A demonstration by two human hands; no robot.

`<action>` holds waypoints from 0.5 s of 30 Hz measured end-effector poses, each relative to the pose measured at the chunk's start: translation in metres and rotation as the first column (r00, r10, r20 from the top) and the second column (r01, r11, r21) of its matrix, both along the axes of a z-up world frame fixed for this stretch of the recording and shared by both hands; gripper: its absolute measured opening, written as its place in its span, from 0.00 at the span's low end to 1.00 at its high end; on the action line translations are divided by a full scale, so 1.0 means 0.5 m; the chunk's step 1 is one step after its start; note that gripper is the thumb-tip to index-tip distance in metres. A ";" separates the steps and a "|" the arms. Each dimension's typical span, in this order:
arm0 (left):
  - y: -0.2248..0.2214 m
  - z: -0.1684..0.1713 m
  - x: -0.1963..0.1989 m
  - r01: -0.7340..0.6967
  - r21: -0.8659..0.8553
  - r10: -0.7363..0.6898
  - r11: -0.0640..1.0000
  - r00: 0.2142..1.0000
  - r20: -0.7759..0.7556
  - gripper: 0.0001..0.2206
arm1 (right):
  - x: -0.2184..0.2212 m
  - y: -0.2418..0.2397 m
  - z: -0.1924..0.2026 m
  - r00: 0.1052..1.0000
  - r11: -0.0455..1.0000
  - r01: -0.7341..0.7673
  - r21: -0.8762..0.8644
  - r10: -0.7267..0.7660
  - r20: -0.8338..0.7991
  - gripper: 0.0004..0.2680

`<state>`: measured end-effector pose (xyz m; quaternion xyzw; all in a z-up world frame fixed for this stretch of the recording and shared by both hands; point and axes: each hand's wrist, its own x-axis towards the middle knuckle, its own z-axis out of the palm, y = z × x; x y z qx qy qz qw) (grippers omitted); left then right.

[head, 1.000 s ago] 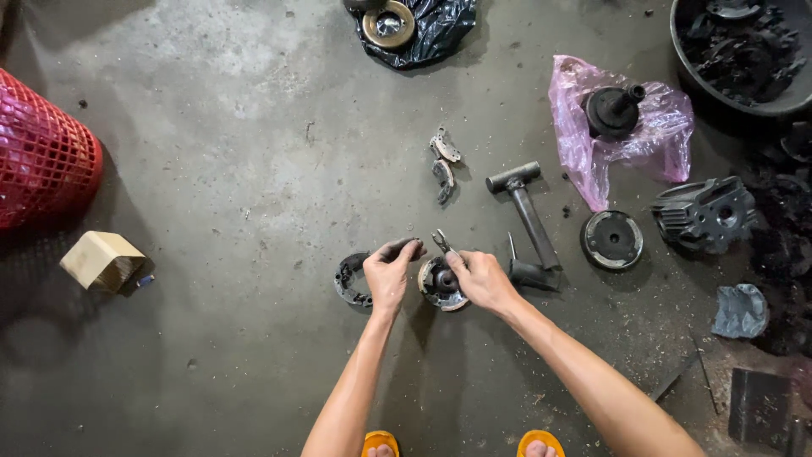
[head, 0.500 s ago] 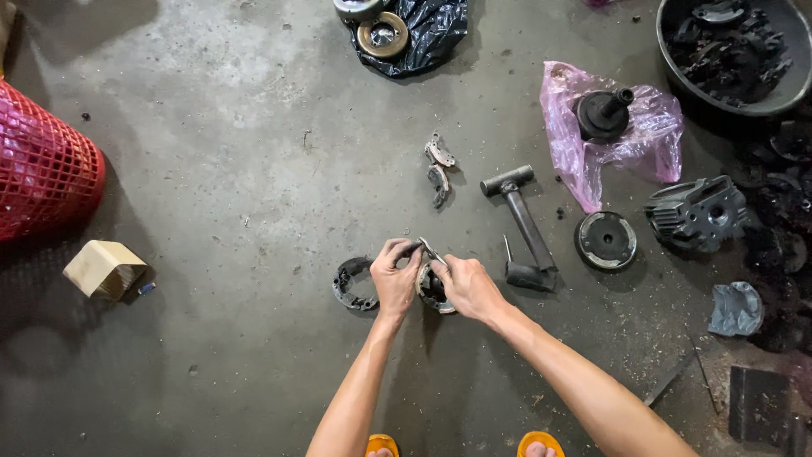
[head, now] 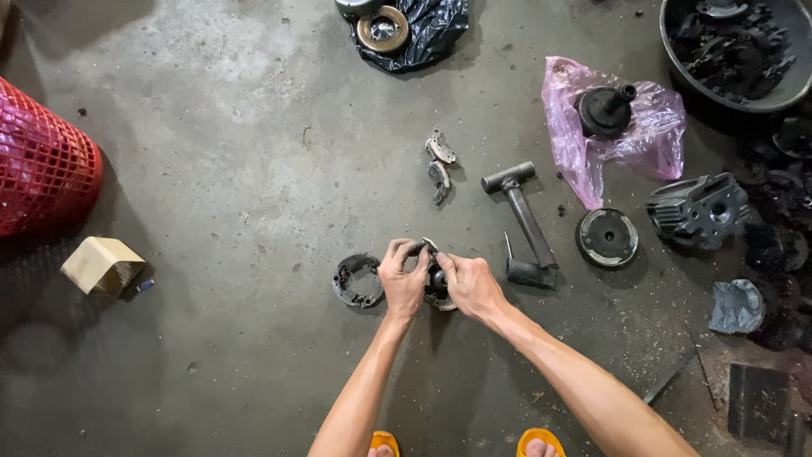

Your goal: Assembling a motorcycle centrifugal clutch assembly on the floor using a hammer and a punch

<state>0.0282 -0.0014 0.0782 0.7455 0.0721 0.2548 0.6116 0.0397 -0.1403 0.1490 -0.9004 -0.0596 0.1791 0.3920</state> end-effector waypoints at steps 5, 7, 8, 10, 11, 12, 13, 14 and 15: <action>-0.007 0.005 0.002 0.058 0.071 -0.058 0.996 0.998 -0.004 0.03 | -0.003 -0.014 -0.014 0.997 0.999 0.040 -0.030 -0.042 -0.069 0.19; -0.003 -0.011 -0.001 0.097 0.101 -0.095 0.990 0.995 -0.018 0.03 | 0.001 -0.033 -0.032 0.987 0.996 0.062 -0.059 -0.070 -0.142 0.19; 0.002 -0.024 -0.005 0.137 0.129 -0.125 0.982 0.988 -0.095 0.02 | 0.004 -0.048 -0.045 0.974 0.990 0.036 -0.135 -0.065 -0.218 0.18; 0.013 -0.049 -0.005 0.183 0.150 -0.157 0.972 0.974 -0.165 0.01 | 0.001 -0.076 -0.086 0.955 0.977 0.010 -0.212 -0.072 -0.288 0.18; 0.019 -0.058 -0.008 0.246 0.210 -0.200 0.946 0.955 -0.221 0.01 | -0.009 -0.088 -0.116 0.907 0.983 0.086 -0.160 -0.144 -0.396 0.18; 0.026 -0.067 -0.010 0.311 0.264 -0.237 0.913 0.931 -0.278 0.02 | -0.018 -0.100 -0.144 0.841 0.979 0.168 -0.116 -0.204 -0.501 0.17; 0.023 -0.080 -0.015 0.314 0.263 -0.240 0.912 0.930 -0.277 0.02 | -0.020 -0.076 -0.085 0.840 0.978 0.171 -0.118 -0.207 -0.501 0.17; 0.020 -0.093 -0.019 0.365 0.298 -0.260 0.882 0.904 -0.339 0.03 | -0.022 -0.051 -0.027 0.829 0.977 0.144 -0.157 -0.206 -0.519 0.18; 0.017 -0.106 -0.025 0.419 0.329 -0.275 0.847 0.873 -0.403 0.05 | -0.025 -0.026 0.032 0.817 0.974 0.115 -0.196 -0.205 -0.539 0.19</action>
